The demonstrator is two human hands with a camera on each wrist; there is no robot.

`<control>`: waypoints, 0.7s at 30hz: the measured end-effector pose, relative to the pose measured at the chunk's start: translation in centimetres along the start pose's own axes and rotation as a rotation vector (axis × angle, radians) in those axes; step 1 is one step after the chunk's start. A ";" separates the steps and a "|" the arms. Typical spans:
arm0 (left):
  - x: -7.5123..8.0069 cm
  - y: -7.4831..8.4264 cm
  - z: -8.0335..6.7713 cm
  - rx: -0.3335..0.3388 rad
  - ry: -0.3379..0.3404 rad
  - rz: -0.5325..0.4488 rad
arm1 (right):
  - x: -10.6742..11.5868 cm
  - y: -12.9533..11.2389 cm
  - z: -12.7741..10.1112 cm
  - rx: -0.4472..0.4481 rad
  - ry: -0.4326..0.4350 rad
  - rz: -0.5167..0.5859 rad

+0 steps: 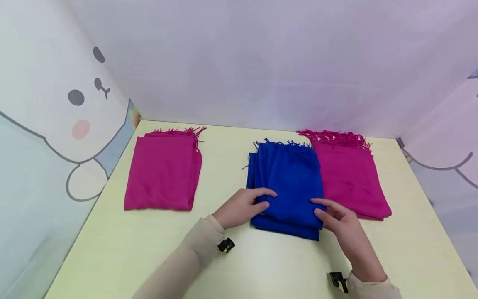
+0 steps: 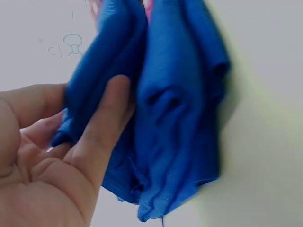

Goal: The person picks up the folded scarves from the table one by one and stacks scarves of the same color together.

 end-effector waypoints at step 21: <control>-1.5 -2.4 -0.9 0.190 -0.168 -0.041 | -2.2 0.6 -1.8 -0.232 -0.232 -0.090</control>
Point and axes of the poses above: each hand's wrist, its own z-axis towards the middle knuckle, its own x-axis out of the back of the hand, y = z × x, the point moved 5 cm from there along z, towards the middle knuckle, and after that the axes turned 15 degrees about x, right-handed, at the moved point
